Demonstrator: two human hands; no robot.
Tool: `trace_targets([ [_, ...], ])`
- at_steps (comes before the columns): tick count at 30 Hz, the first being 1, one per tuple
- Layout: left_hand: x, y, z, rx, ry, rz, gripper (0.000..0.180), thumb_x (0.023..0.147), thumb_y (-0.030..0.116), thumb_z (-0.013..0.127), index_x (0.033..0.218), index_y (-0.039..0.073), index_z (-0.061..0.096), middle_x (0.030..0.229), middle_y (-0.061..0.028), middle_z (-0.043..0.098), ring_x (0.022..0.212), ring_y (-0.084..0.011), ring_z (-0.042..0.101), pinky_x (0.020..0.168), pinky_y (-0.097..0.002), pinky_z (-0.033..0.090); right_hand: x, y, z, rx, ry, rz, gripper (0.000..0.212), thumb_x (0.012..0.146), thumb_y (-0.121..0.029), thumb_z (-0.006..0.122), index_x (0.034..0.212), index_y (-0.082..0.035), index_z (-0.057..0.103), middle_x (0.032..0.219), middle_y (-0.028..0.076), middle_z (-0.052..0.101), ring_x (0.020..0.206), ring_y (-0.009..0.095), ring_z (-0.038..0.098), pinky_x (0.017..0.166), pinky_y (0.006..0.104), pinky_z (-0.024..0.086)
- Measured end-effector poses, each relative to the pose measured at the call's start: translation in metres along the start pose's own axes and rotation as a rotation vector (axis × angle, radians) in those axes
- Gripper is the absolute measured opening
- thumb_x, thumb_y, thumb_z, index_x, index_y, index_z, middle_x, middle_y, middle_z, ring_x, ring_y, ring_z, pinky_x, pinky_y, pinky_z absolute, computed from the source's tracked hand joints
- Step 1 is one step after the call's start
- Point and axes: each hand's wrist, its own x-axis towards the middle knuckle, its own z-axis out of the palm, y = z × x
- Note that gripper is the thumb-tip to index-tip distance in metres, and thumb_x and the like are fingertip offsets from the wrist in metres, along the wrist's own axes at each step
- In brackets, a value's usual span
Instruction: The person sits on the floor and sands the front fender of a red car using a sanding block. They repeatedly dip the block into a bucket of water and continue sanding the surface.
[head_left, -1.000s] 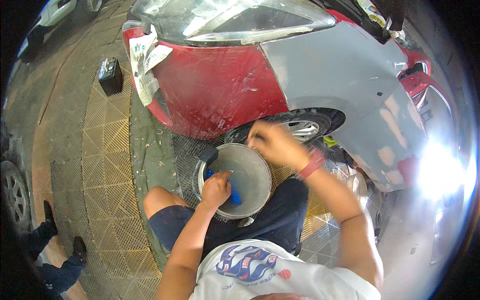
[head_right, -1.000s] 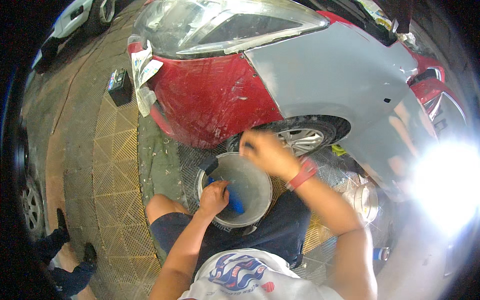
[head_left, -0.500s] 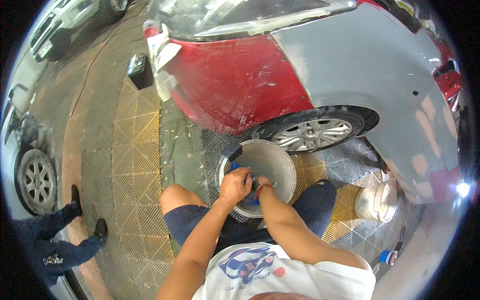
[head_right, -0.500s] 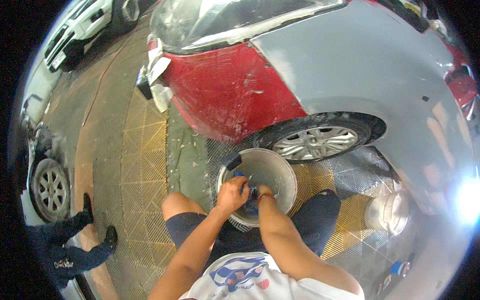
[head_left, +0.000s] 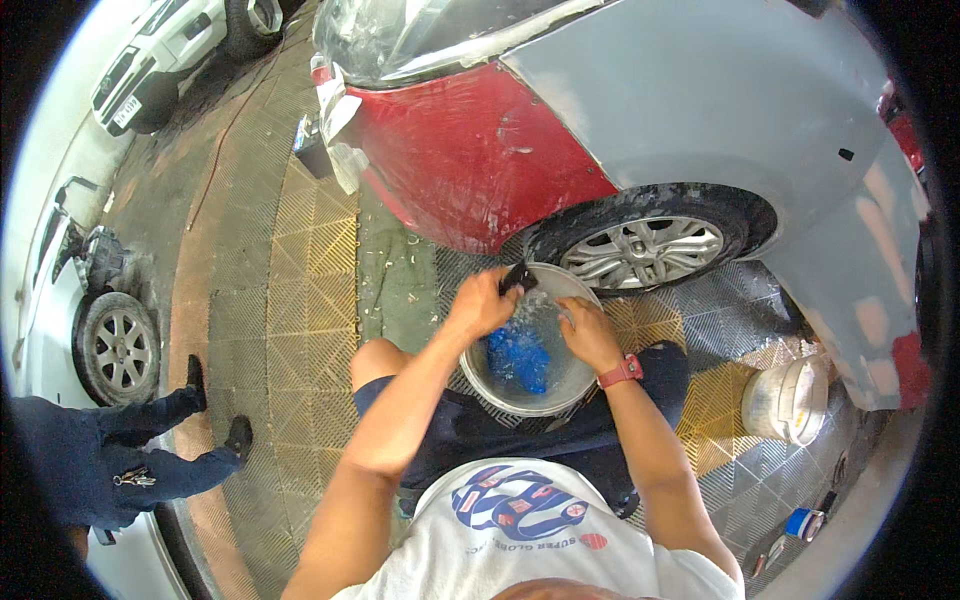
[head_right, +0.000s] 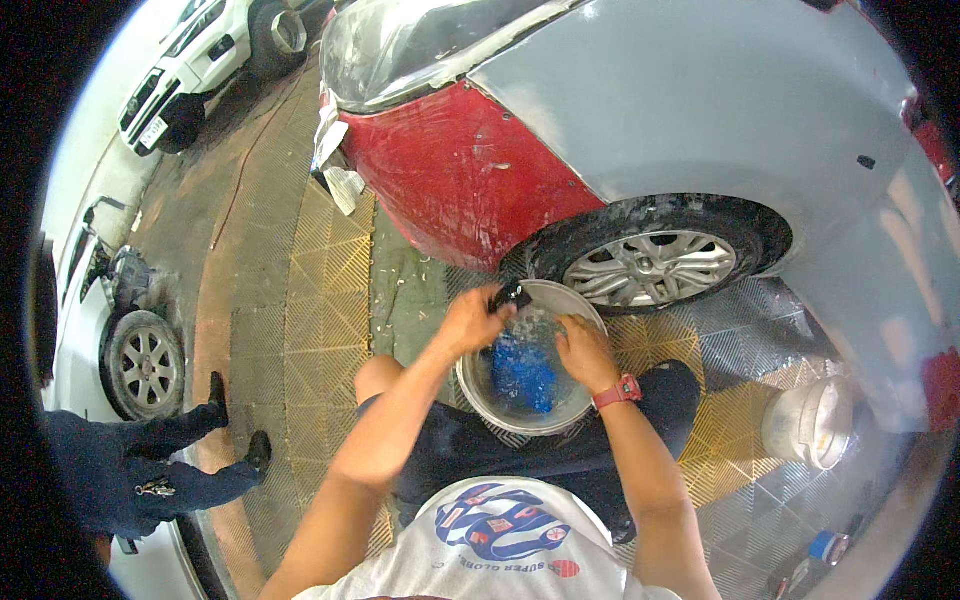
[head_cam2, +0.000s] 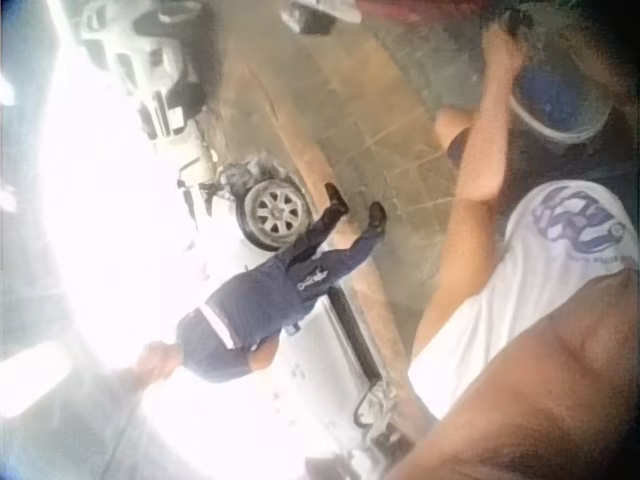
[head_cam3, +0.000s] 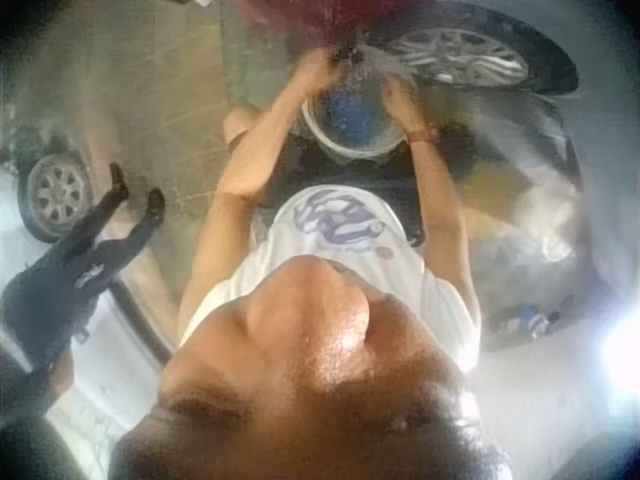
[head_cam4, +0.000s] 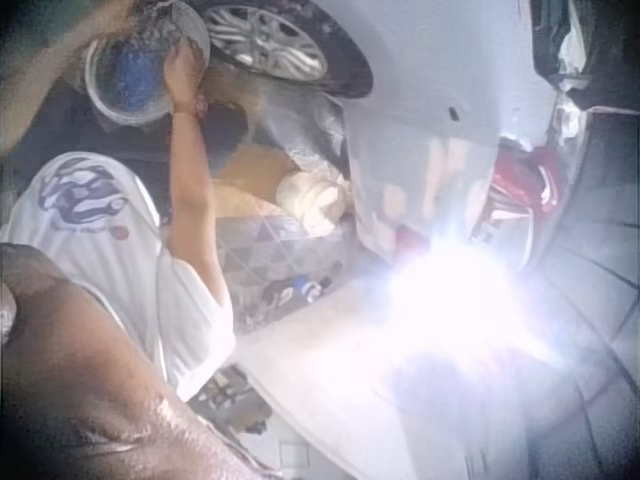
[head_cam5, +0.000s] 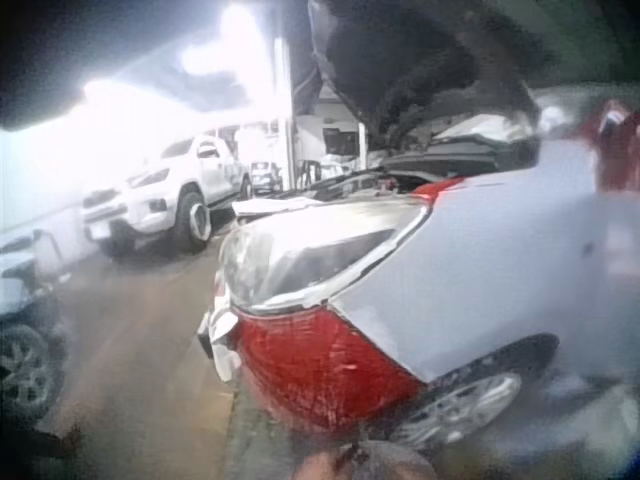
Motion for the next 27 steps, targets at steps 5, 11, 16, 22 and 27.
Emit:
trace_targets([
  [5, 0.027, 0.109, -0.130, 0.087, 0.470, 0.509, 0.029, 0.102, 0.020, 0.079, 0.125, 0.003, 0.080, 0.116, -0.0292, 0.080, 0.106, -0.0387, 0.082, 0.090, -0.0480, 0.063, -0.033, 0.044, 0.041, -0.346, -0.184, -0.036, 0.028, 0.103, -0.027, 0.073, 0.124, -0.008, 0.079, 0.115, 0.018, 0.082, 0.109, 0.037, 0.078, 0.095, 0.0550, 0.058],
  [11, 0.046, 0.189, -0.212, 0.202, 0.740, 0.579, 0.040, 0.094, 0.030, 0.088, 0.118, -0.002, 0.082, 0.102, -0.0227, 0.083, 0.096, -0.0368, 0.082, 0.087, -0.0441, 0.062, -0.027, 0.042, 0.051, -0.263, -0.063, -0.050, 0.030, 0.102, -0.032, 0.077, 0.121, -0.009, 0.079, 0.115, 0.015, 0.082, 0.108, 0.037, 0.078, 0.092, 0.0558, 0.057],
  [16, 0.081, 0.182, -0.215, 0.388, 0.853, 0.809, 0.027, 0.097, 0.024, 0.085, 0.115, 0.003, 0.082, 0.097, -0.0179, 0.081, 0.089, -0.0367, 0.080, 0.084, -0.0416, 0.061, -0.024, 0.045, 0.049, -0.238, -0.029, -0.040, 0.030, 0.101, -0.030, 0.077, 0.120, -0.007, 0.079, 0.115, 0.015, 0.082, 0.109, 0.037, 0.077, 0.092, 0.0559, 0.058],
  [22, 0.084, 0.170, -0.198, 0.495, 0.851, 0.917, 0.032, 0.089, 0.009, 0.085, 0.121, 0.008, 0.082, 0.113, -0.0136, 0.080, 0.101, -0.0356, 0.079, 0.092, -0.0436, 0.062, -0.024, 0.044, 0.049, -0.224, -0.012, -0.028, 0.029, 0.101, -0.029, 0.077, 0.120, -0.007, 0.079, 0.114, 0.015, 0.082, 0.110, 0.037, 0.077, 0.093, 0.0548, 0.058],
  [27, 0.087, 0.169, -0.188, 0.484, 0.936, 0.882, 0.035, 0.085, 0.004, 0.084, 0.120, 0.008, 0.083, 0.115, -0.0126, 0.080, 0.105, -0.0342, 0.079, 0.093, -0.0429, 0.062, -0.024, 0.044, 0.047, -0.228, -0.034, -0.005, 0.030, 0.100, -0.028, 0.078, 0.122, -0.008, 0.079, 0.114, 0.015, 0.083, 0.109, 0.037, 0.077, 0.095, 0.0535, 0.058],
])
